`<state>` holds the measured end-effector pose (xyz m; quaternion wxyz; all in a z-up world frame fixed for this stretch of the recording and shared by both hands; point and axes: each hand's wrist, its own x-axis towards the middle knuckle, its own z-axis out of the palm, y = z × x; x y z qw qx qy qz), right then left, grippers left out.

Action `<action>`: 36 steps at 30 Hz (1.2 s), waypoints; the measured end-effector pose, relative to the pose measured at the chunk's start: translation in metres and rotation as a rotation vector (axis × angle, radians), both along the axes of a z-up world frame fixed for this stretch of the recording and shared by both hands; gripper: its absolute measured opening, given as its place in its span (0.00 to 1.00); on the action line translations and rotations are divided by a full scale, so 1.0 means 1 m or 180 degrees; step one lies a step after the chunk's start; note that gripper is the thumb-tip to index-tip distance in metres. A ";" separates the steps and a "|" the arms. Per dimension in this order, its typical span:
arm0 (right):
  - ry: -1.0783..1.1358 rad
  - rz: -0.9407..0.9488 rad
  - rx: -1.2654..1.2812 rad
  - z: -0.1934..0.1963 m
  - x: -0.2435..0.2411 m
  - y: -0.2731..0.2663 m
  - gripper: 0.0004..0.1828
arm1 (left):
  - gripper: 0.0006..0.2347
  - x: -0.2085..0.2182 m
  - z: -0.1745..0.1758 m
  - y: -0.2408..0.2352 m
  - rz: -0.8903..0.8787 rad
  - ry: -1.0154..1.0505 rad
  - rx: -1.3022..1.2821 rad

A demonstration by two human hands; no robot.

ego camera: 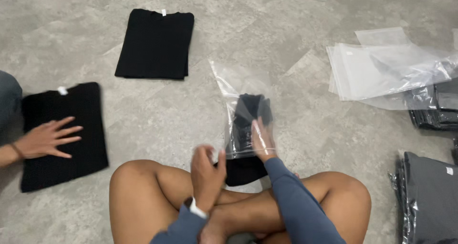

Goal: The person sits on the floor and repeatedly folds black t-shirts, places them into clear plastic bags, and seals the bags. The person stacks the packaged shirts to the side and continues the process with additional shirts.

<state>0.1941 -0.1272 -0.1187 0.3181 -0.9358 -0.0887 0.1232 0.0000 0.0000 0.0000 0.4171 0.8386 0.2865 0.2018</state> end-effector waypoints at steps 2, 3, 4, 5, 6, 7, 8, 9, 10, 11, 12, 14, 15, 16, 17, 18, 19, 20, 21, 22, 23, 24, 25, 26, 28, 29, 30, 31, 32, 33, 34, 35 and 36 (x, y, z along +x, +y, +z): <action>0.0206 -0.0087 -0.0451 -0.001 -0.012 0.002 0.40 | 0.09 -0.021 -0.022 -0.030 -0.0780 0.0038 -0.0178; 0.0412 -0.0152 -0.0934 -0.002 -0.020 0.001 0.42 | 0.07 -0.034 -0.033 -0.047 -0.1537 0.0070 -0.0390; 0.0435 -0.0159 -0.0934 0.004 -0.033 0.003 0.42 | 0.07 -0.037 -0.048 -0.055 -0.1546 0.0092 -0.0395; 0.0243 -0.0064 -0.0989 0.012 -0.044 0.006 0.42 | 0.09 -0.037 -0.062 -0.061 -0.2021 0.0259 0.0070; 0.0050 0.0031 -0.1044 0.020 -0.055 0.009 0.45 | 0.12 -0.038 -0.076 -0.068 -0.2490 0.0422 0.0541; 0.0056 0.0023 -0.1046 0.015 -0.065 0.008 0.45 | 0.12 -0.030 -0.063 -0.068 -0.2499 0.0425 0.0538; -0.0260 0.0092 -0.1273 0.010 -0.075 0.007 0.47 | 0.15 -0.023 -0.050 -0.068 -0.2467 0.0560 0.0731; -0.0570 0.0165 -0.1508 0.005 -0.086 0.004 0.50 | 0.20 -0.016 -0.036 -0.070 -0.2435 0.0696 0.0913; -0.0557 0.0161 -0.1519 0.031 -0.101 0.002 0.50 | 0.20 -0.011 -0.048 -0.067 -0.2445 0.0702 0.0900; -0.0372 0.0196 -0.1576 0.059 -0.110 0.002 0.42 | 0.24 -0.001 -0.059 -0.063 -0.2454 0.0817 0.0752; -0.0188 0.0230 -0.1632 0.086 -0.120 0.002 0.37 | 0.29 0.008 -0.070 -0.059 -0.2462 0.0931 0.0604; -0.1255 0.0140 -0.1590 0.084 -0.133 -0.008 0.25 | 0.30 0.021 -0.079 -0.054 -0.2349 0.1305 0.1057; -0.2297 0.0040 -0.1531 0.082 -0.143 -0.016 0.21 | 0.30 0.024 -0.085 -0.054 -0.2243 0.1697 0.1489; -0.2274 0.0036 -0.1550 0.084 -0.135 -0.015 0.21 | 0.30 0.027 -0.087 -0.058 -0.2267 0.1707 0.1473; -0.2168 0.0324 -0.1370 0.085 -0.125 -0.013 0.19 | 0.29 0.031 -0.089 -0.060 -0.2259 0.1975 0.2059; -0.2058 0.0608 -0.1186 0.087 -0.116 -0.012 0.23 | 0.28 0.035 -0.092 -0.063 -0.2236 0.2232 0.2652; -0.2041 0.0596 -0.1196 0.070 -0.108 -0.010 0.23 | 0.28 0.043 -0.120 -0.062 -0.2259 0.2235 0.2649; -0.2232 0.0891 -0.1111 0.054 -0.101 -0.009 0.18 | 0.25 0.052 -0.149 -0.061 -0.2344 0.1981 0.2416; -0.2438 0.1197 -0.1015 0.039 -0.090 -0.006 0.13 | 0.23 0.064 -0.176 -0.059 -0.2404 0.1720 0.2185; -0.2440 0.1195 -0.1019 0.046 -0.097 0.000 0.13 | 0.23 0.071 -0.183 -0.056 -0.2406 0.1716 0.2186; -0.2596 0.1316 -0.1004 0.053 -0.102 0.006 0.13 | 0.23 0.079 -0.190 -0.053 -0.2141 0.1676 0.2309; -0.2752 0.1438 -0.0988 0.059 -0.107 0.012 0.13 | 0.23 0.087 -0.198 -0.049 -0.1874 0.1634 0.2429; -0.2751 0.1461 -0.0992 0.071 -0.107 0.014 0.13 | 0.23 0.093 -0.203 -0.047 -0.1861 0.1637 0.2410; -0.2555 0.1460 -0.1132 0.081 -0.106 0.016 0.22 | 0.23 0.100 -0.208 -0.045 -0.1470 0.1596 0.2575; -0.2322 0.1476 -0.1275 0.073 -0.101 0.013 0.32 | 0.24 0.107 -0.220 -0.043 -0.1089 0.1586 0.2711; -0.2001 0.1487 -0.1228 0.055 -0.093 0.010 0.25 | 0.25 0.111 -0.225 -0.041 -0.0714 0.1550 0.2880; -0.1682 0.1495 -0.1180 0.037 -0.085 0.007 0.19 | 0.27 0.116 -0.230 -0.040 -0.0336 0.1509 0.3044; -0.1664 0.1485 -0.1182 0.035 -0.084 0.008 0.19 | 0.27 0.120 -0.234 -0.040 -0.0356 0.1517 0.3045; -0.1572 0.1641 -0.1045 0.033 -0.083 0.009 0.16 | 0.30 0.124 -0.238 -0.040 -0.0493 0.1637 0.2777; -0.1486 0.1789 -0.0913 0.032 -0.081 0.009 0.13 | 0.33 0.131 -0.241 -0.041 -0.0628 0.1743 0.2506; -0.1476 0.1772 -0.0921 0.041 -0.079 0.010 0.13 | 0.33 0.137 -0.235 -0.040 -0.0649 0.1740 0.2505; -0.1511 0.1745 -0.0820 0.049 -0.076 0.011 0.14 | 0.30 0.144 -0.229 -0.039 -0.0967 0.1596 0.2490; -0.1547 0.1718 -0.0720 0.057 -0.073 0.013 0.15 | 0.32 0.151 -0.223 -0.038 -0.1282 0.1448 0.2470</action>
